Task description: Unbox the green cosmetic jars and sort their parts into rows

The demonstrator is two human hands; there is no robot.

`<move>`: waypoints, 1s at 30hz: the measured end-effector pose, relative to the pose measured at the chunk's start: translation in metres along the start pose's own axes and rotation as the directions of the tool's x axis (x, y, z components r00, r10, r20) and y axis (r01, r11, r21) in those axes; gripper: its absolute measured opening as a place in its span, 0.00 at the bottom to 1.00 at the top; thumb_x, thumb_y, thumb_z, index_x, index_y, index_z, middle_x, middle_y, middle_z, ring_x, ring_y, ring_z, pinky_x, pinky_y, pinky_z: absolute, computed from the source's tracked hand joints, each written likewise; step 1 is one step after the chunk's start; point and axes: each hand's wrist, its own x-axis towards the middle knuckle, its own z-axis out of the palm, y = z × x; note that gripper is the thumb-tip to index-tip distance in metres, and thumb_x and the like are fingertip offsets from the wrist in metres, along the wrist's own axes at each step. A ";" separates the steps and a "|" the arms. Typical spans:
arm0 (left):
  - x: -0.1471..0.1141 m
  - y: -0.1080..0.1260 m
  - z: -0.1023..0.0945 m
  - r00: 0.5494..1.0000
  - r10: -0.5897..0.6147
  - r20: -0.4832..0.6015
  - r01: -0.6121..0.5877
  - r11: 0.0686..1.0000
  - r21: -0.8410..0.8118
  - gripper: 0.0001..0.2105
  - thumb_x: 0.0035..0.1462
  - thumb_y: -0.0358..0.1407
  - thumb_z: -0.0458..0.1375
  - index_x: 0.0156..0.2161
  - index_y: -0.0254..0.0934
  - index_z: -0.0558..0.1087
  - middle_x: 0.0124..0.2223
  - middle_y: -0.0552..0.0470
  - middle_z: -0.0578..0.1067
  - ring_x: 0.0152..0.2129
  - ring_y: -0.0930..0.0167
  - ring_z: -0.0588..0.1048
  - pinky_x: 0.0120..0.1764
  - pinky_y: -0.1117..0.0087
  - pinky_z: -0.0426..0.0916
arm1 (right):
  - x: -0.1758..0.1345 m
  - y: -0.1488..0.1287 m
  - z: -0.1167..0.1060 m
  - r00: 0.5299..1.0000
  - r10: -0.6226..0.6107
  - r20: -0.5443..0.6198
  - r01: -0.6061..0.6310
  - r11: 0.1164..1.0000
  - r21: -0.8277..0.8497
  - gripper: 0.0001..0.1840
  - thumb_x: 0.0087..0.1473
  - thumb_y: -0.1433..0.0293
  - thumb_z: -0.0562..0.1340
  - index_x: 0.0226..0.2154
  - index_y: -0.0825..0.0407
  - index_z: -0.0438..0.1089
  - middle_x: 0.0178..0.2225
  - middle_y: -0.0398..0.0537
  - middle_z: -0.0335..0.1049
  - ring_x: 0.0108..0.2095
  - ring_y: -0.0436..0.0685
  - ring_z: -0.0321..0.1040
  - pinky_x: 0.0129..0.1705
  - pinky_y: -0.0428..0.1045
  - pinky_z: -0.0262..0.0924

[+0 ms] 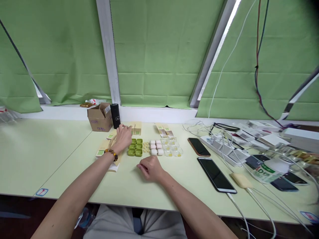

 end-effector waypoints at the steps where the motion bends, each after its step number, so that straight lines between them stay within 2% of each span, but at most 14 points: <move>1: 0.010 -0.001 0.006 1.000 0.008 0.016 -0.008 1.000 0.025 0.25 0.61 0.30 0.55 0.64 0.34 0.66 0.59 0.32 0.71 0.60 0.48 0.58 0.57 0.49 0.56 | -0.001 -0.001 0.002 1.000 -0.008 0.013 0.009 1.000 -0.004 0.19 0.63 0.67 0.56 0.20 0.50 0.61 0.16 0.38 0.57 0.19 0.49 0.48 0.26 0.49 0.38; 3: 0.028 -0.001 0.020 0.998 0.034 0.057 -0.038 0.997 0.068 0.31 0.58 0.28 0.56 0.67 0.31 0.62 0.63 0.28 0.65 0.64 0.46 0.55 0.60 0.48 0.54 | -0.002 -0.001 0.004 1.000 -0.020 0.020 0.020 1.000 -0.004 0.19 0.63 0.66 0.56 0.20 0.50 0.61 0.16 0.38 0.57 0.19 0.48 0.48 0.27 0.49 0.38; 6: 0.050 0.001 0.040 0.993 0.068 0.098 -0.074 0.995 0.064 0.34 0.54 0.25 0.58 0.68 0.28 0.61 0.66 0.24 0.61 0.67 0.44 0.52 0.62 0.48 0.51 | -0.002 -0.001 0.004 1.000 -0.010 -0.003 0.010 1.000 -0.005 0.19 0.63 0.67 0.56 0.21 0.51 0.61 0.16 0.39 0.58 0.19 0.48 0.49 0.27 0.49 0.37; 9: 0.061 0.004 0.053 0.989 0.086 0.122 -0.092 0.995 0.044 0.31 0.51 0.24 0.59 0.63 0.27 0.67 0.67 0.24 0.60 0.69 0.43 0.50 0.65 0.45 0.48 | -0.001 -0.001 0.002 1.000 0.003 -0.014 -0.003 1.000 -0.001 0.19 0.63 0.67 0.56 0.20 0.50 0.60 0.16 0.39 0.59 0.19 0.49 0.50 0.27 0.49 0.37; 12: 0.063 0.007 0.058 0.985 0.119 0.123 -0.121 0.993 0.006 0.26 0.50 0.24 0.58 0.57 0.29 0.70 0.67 0.28 0.62 0.70 0.47 0.49 0.66 0.47 0.46 | -0.001 -0.001 0.002 1.000 0.001 -0.010 -0.001 1.000 0.005 0.19 0.63 0.67 0.56 0.21 0.50 0.60 0.16 0.39 0.59 0.19 0.48 0.51 0.27 0.49 0.37; 15: 0.062 0.008 0.058 0.982 0.146 0.117 -0.141 0.989 -0.054 0.22 0.51 0.23 0.57 0.54 0.31 0.71 0.62 0.31 0.68 0.69 0.52 0.50 0.67 0.50 0.46 | -0.001 0.000 0.003 1.000 0.001 -0.006 -0.001 1.000 0.004 0.18 0.63 0.67 0.55 0.21 0.50 0.60 0.17 0.40 0.60 0.19 0.49 0.52 0.27 0.49 0.38; 19: 0.062 0.010 0.058 0.987 0.116 0.108 -0.098 0.982 -0.162 0.18 0.51 0.24 0.60 0.48 0.35 0.70 0.52 0.36 0.76 0.64 0.52 0.57 0.63 0.48 0.50 | -0.002 0.002 0.004 1.000 0.002 -0.024 -0.001 1.000 0.005 0.17 0.64 0.67 0.56 0.22 0.50 0.61 0.17 0.39 0.59 0.19 0.49 0.53 0.27 0.49 0.40; 24: 0.067 0.012 0.053 0.998 0.023 0.055 -0.001 0.927 -0.374 0.18 0.55 0.28 0.62 0.50 0.37 0.66 0.53 0.40 0.74 0.56 0.57 0.67 0.59 0.52 0.60 | -0.002 0.010 -0.001 0.989 0.022 -0.144 -0.020 1.000 0.011 0.12 0.64 0.68 0.56 0.28 0.50 0.66 0.18 0.39 0.61 0.20 0.50 0.56 0.27 0.48 0.45; 27: 0.062 0.015 0.044 0.998 -0.018 0.052 0.042 0.857 -0.514 0.19 0.61 0.32 0.60 0.55 0.37 0.60 0.55 0.39 0.72 0.48 0.65 0.75 0.52 0.61 0.69 | 0.002 0.016 -0.010 0.950 0.096 -0.296 -0.093 0.995 0.024 0.06 0.63 0.69 0.58 0.35 0.50 0.69 0.22 0.42 0.66 0.23 0.52 0.61 0.29 0.49 0.51; 30: 0.042 0.018 0.030 0.998 -0.020 0.067 0.060 0.748 -0.661 0.19 0.63 0.34 0.60 0.55 0.39 0.57 0.56 0.41 0.71 0.46 0.70 0.77 0.48 0.66 0.73 | 0.007 0.019 -0.020 0.867 0.219 -0.448 -0.205 0.975 0.081 0.09 0.62 0.67 0.59 0.44 0.50 0.69 0.29 0.47 0.68 0.28 0.56 0.65 0.31 0.52 0.58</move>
